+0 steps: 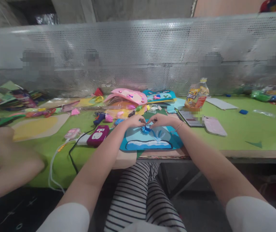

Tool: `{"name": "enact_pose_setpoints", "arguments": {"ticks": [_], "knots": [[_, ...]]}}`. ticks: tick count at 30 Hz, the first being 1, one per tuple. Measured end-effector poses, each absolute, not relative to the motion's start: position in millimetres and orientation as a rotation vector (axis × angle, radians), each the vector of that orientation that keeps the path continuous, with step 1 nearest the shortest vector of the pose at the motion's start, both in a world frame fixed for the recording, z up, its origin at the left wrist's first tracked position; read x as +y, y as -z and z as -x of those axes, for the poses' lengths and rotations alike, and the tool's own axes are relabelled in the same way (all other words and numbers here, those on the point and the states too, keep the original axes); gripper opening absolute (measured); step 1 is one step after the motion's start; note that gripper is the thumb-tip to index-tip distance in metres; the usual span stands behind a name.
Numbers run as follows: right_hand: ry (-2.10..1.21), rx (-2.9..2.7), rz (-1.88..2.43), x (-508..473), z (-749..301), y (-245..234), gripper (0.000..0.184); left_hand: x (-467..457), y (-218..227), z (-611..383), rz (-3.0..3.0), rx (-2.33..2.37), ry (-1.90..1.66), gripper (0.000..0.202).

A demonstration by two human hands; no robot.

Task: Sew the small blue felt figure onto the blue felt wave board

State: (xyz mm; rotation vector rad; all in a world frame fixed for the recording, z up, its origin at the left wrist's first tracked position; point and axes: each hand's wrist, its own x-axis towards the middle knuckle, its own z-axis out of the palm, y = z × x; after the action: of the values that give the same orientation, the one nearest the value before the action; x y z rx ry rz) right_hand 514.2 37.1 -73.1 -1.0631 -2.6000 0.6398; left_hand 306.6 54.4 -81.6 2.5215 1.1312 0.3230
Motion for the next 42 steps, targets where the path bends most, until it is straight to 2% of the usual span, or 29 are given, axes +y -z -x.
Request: {"name": "enact_pose_setpoints", "arguments": {"ticks": [6,17,35,40,42], "knots": [[-0.607,-2.634,1.124,30.9,-510.6,68.7,0.047,56.0,81.9,-306.4,-2.493,1.133,-0.311,0.028],[-0.628,-2.600,1.109,31.9,-510.7,71.1,0.040,57.4,84.0,-308.0,-2.493,1.135,-0.335,0.024],[-0.580,-2.640,1.108,28.5,-509.4,68.6,0.039,55.5,81.6,-307.7,-2.459,1.174,-0.320,0.028],[-0.538,-2.640,1.107,28.1,-509.8,68.3,0.044,55.1,82.7,-307.9,-2.446,1.194,-0.353,0.028],[-0.538,-2.595,1.052,29.2,-510.6,69.2,0.040,54.7,83.0,-307.6,-2.438,1.214,-0.378,0.029]]}}
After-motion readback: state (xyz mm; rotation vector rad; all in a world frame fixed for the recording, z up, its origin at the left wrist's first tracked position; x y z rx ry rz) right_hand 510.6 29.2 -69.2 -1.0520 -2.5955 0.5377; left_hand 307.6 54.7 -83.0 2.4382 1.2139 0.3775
